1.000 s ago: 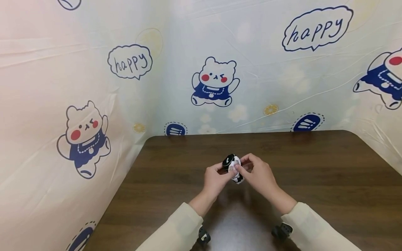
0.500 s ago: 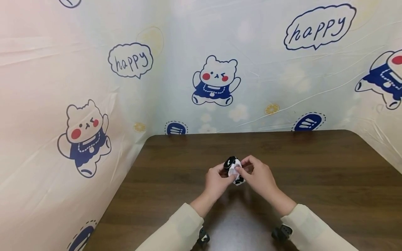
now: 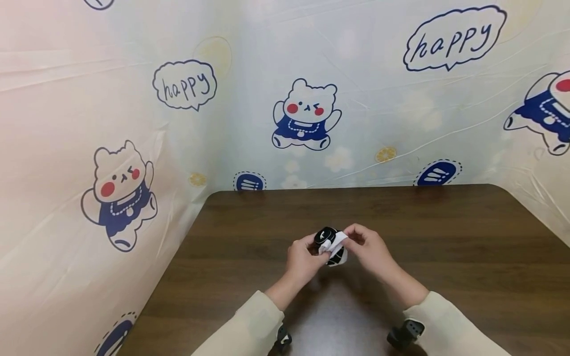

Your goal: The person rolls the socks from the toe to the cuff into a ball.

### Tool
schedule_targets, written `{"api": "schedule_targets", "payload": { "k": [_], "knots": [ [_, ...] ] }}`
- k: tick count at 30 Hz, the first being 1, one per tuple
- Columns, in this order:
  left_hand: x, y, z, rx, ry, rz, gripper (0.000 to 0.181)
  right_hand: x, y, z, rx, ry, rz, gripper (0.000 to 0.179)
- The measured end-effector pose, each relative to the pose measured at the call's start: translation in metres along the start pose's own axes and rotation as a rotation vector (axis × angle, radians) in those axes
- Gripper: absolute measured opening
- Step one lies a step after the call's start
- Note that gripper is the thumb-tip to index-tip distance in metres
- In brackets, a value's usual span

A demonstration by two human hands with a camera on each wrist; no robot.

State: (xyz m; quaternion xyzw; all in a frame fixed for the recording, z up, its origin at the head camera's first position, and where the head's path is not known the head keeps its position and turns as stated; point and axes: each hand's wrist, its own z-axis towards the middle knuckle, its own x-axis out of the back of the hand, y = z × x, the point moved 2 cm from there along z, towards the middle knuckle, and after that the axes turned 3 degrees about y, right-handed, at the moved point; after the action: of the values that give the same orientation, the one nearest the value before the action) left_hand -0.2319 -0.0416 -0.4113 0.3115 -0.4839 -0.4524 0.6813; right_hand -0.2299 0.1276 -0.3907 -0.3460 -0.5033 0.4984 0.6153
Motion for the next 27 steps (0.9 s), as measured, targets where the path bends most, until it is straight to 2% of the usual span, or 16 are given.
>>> {"api": "schedule_targets", "payload": {
  "k": [3,6,10,13,15,19,22,27],
  "knots": [
    [0.002,0.0,0.001,-0.014,-0.01,-0.002,0.025,0.003,0.0,-0.002,-0.077,-0.065,0.172,0.01],
    [0.002,0.002,0.002,-0.026,-0.026,-0.008,0.025,0.006,0.001,-0.003,-0.105,-0.128,0.286,0.013],
    [0.002,0.003,0.003,-0.009,-0.056,-0.079,0.03,0.008,0.001,-0.004,-0.092,-0.21,0.356,0.013],
    [0.003,0.003,0.002,0.019,-0.087,-0.182,0.035,0.01,0.0,-0.005,-0.078,-0.274,0.364,0.01],
    [0.004,0.001,0.001,0.033,-0.109,-0.239,0.035,0.011,-0.001,-0.006,-0.057,-0.313,0.335,0.01],
    [0.005,-0.002,-0.002,0.043,-0.158,-0.304,0.031,0.014,-0.005,-0.008,0.082,-0.33,0.195,0.009],
    [0.004,-0.004,-0.002,0.038,-0.187,-0.32,0.028,0.015,-0.008,-0.01,0.211,-0.285,0.082,0.009],
    [0.002,-0.001,-0.004,0.019,-0.214,-0.33,0.024,0.016,-0.012,-0.011,0.341,-0.183,-0.086,0.014]
  ]
}}
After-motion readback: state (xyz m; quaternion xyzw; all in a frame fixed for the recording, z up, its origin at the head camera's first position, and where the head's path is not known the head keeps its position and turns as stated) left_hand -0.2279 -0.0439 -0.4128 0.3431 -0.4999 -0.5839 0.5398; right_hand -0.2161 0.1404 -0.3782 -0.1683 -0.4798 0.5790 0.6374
